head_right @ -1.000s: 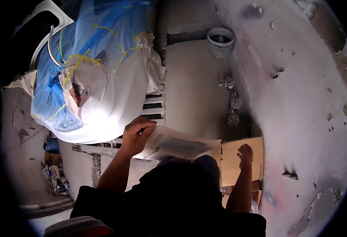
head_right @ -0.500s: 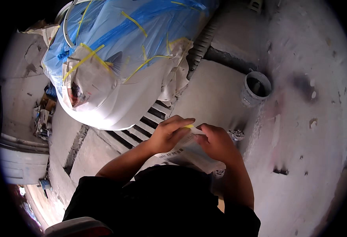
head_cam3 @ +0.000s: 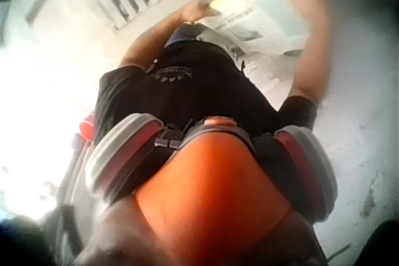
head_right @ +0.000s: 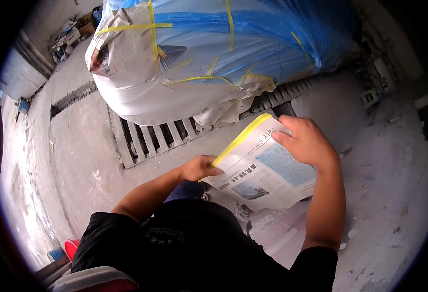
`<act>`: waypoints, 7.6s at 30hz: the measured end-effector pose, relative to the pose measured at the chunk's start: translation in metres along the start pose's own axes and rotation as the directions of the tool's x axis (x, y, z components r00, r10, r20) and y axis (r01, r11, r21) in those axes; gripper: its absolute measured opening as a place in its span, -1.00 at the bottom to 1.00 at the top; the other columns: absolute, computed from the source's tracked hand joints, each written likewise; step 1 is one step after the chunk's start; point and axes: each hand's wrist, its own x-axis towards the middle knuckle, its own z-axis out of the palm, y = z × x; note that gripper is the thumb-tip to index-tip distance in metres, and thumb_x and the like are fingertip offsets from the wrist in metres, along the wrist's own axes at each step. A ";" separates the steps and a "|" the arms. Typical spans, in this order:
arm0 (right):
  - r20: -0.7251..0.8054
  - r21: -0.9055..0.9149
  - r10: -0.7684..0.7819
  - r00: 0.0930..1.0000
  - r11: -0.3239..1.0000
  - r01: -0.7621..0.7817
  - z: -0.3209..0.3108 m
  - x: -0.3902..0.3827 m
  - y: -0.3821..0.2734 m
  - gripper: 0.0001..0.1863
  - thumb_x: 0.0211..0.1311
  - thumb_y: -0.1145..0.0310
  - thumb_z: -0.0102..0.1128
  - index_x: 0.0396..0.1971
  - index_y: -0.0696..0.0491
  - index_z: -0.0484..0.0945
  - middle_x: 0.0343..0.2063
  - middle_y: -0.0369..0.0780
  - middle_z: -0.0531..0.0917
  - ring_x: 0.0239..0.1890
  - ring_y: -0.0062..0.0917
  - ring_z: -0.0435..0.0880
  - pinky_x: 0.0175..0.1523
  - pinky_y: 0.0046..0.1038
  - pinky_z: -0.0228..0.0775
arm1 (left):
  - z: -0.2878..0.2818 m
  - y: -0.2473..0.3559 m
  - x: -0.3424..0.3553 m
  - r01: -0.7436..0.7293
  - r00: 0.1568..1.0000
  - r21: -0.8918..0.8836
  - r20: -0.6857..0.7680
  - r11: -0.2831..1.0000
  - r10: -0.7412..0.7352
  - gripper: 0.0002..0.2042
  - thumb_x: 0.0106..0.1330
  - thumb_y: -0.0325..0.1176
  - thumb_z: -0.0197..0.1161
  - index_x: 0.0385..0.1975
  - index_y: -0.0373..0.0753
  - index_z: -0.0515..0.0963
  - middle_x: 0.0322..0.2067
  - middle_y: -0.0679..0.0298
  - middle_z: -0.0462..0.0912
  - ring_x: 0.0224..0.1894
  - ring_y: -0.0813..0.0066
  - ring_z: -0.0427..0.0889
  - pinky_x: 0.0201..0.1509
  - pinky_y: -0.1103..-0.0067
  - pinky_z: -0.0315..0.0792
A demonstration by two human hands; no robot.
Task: The person scrapes a white substance from a container using a metal tool. They then walk through a cluttered garage, pick up a spray gun, and proceed to tape newspaper sheets onto a metal door and the hood of a white car using yellow masking tape.
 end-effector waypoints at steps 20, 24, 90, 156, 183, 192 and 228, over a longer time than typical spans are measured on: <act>0.614 -0.517 -0.457 0.643 0.383 0.765 0.055 0.280 -0.060 -0.76 0.14 0.32 0.18 -0.52 0.18 0.43 -0.57 -0.05 0.58 -0.48 -0.15 0.56 -0.37 -0.34 0.35 | 0.037 -0.134 0.231 -0.650 0.721 -0.683 -0.693 0.333 -0.015 -0.76 0.30 -0.40 0.16 -0.08 -0.31 0.44 -0.22 0.29 0.59 -0.19 0.58 0.55 -0.08 0.61 0.43; 0.731 -0.502 -0.486 0.478 0.091 0.860 0.100 0.267 -0.049 -0.79 0.15 0.35 0.17 -0.51 0.18 0.42 -0.56 -0.06 0.58 -0.48 -0.15 0.55 -0.37 -0.32 0.36 | 0.061 -0.137 0.301 -0.871 0.461 -0.473 -0.880 0.128 -0.114 -0.71 0.27 -0.44 0.18 -0.04 -0.28 0.34 -0.21 0.28 0.58 -0.21 0.58 0.56 -0.14 0.62 0.46; 0.802 -0.092 -0.589 0.098 0.041 0.995 0.119 0.142 -0.085 -0.80 0.13 0.49 0.16 -0.53 0.23 0.34 -0.65 -0.05 0.51 -0.66 -0.28 0.43 -0.48 -0.41 0.28 | 0.174 -0.142 0.263 -0.960 -0.137 0.274 -0.647 -0.060 -0.750 -0.88 0.30 -0.38 0.16 -0.26 -0.19 0.40 -0.36 0.37 0.55 -0.33 0.64 0.52 -0.30 0.62 0.45; 0.957 -0.291 0.155 0.247 0.500 0.815 0.690 0.066 -0.366 -0.69 0.21 0.39 0.08 -0.07 0.20 0.44 -0.42 -0.22 0.59 -0.42 -0.59 0.55 -0.33 -0.54 0.40 | 0.299 -0.469 -0.480 -0.575 -0.352 -0.811 0.368 -0.111 -0.861 -0.69 0.23 -0.24 0.12 -0.05 -0.17 0.45 0.00 0.20 0.47 0.18 0.21 0.28 0.15 0.25 0.16; 0.928 0.199 -0.299 0.222 0.902 0.383 0.728 0.328 -0.714 -0.55 0.21 0.27 0.14 0.06 0.16 0.37 -0.23 -0.15 0.61 -0.22 -0.50 0.62 -0.19 -0.48 0.47 | -0.318 -0.125 -0.851 -0.783 -0.115 -0.358 -0.719 0.508 -0.685 -0.73 0.30 -0.31 0.14 -0.06 -0.25 0.39 -0.23 0.24 0.61 -0.19 0.47 0.60 -0.10 0.51 0.52; 0.854 0.517 -0.487 0.182 0.836 -0.186 0.732 0.400 -0.952 -0.65 0.22 0.35 0.15 -0.05 0.19 0.39 -0.18 -0.14 0.57 -0.13 -0.46 0.59 -0.10 -0.48 0.49 | -0.543 -0.065 -0.927 -0.891 0.122 -0.294 -0.888 0.345 -0.443 -0.69 0.33 -0.28 0.12 0.02 -0.20 0.32 -0.06 0.17 0.54 -0.01 0.36 0.53 0.11 0.38 0.42; 0.356 0.817 -0.302 0.884 0.560 -0.138 0.784 1.199 -1.367 -0.72 0.38 0.35 -0.08 -0.05 0.21 0.34 -0.37 -0.17 0.56 -0.36 -0.47 0.64 -0.22 -0.47 0.54 | -1.449 -0.107 -1.126 0.531 0.338 -0.323 -0.768 0.784 -0.545 -0.47 0.15 -0.01 0.17 0.01 -0.30 0.47 -0.08 -0.03 0.57 -0.01 0.12 0.55 0.08 0.40 0.39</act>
